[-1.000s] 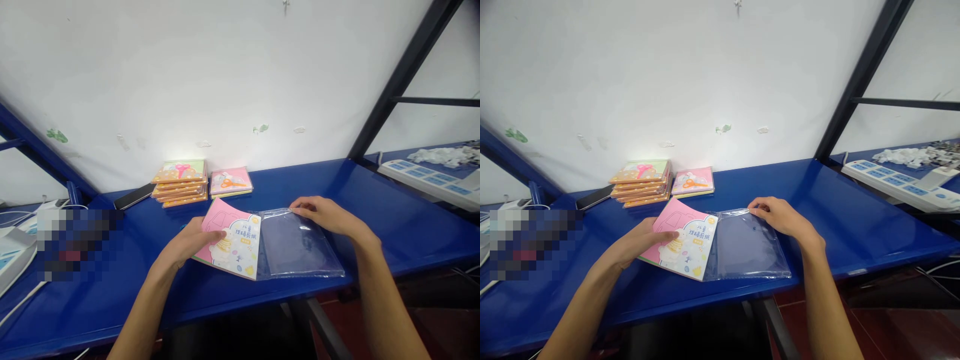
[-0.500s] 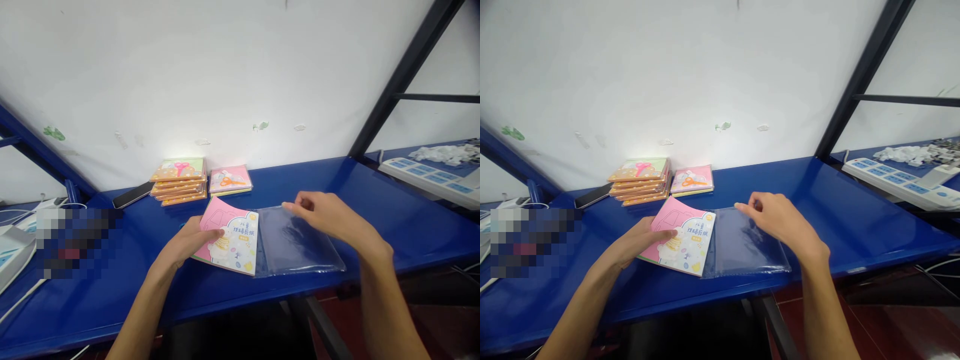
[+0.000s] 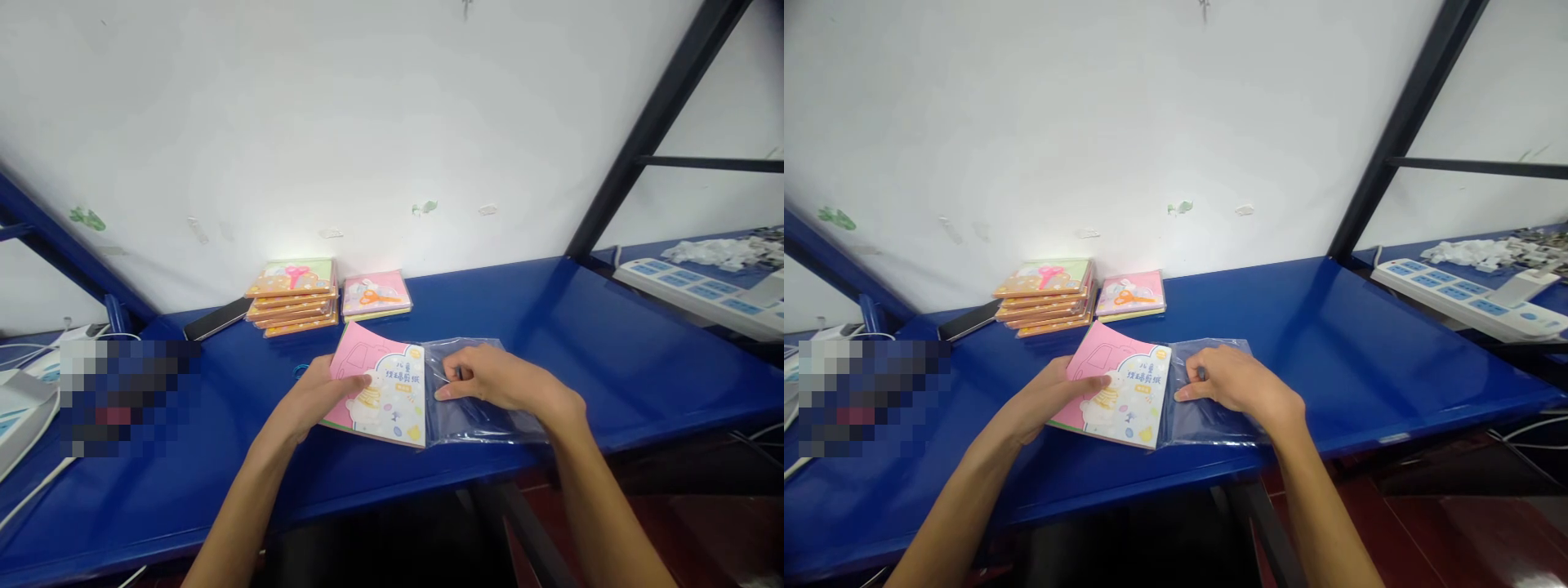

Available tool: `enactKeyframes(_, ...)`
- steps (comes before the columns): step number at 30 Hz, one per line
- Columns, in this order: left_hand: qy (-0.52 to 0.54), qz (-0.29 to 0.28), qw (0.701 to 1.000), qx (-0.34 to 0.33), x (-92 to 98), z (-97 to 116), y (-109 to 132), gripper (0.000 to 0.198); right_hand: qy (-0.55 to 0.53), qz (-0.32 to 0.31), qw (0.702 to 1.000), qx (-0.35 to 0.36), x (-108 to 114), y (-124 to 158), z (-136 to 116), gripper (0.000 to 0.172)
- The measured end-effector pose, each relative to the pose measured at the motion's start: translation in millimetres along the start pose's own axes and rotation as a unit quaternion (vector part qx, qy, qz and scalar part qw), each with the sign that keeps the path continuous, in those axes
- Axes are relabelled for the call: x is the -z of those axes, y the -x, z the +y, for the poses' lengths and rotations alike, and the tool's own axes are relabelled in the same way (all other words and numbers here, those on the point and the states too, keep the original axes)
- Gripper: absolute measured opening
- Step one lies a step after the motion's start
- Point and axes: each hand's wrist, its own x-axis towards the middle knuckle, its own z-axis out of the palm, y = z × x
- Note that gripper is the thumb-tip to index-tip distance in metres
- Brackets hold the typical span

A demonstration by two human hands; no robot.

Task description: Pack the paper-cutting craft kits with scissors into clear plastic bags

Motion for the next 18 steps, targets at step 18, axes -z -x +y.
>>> enactKeyframes(18,0.114,-0.005,0.993,-0.007,-13.7,-3.6,6.0,0.047,-0.053,-0.016,0.995,0.089,12.3,8.7,8.5,0.044)
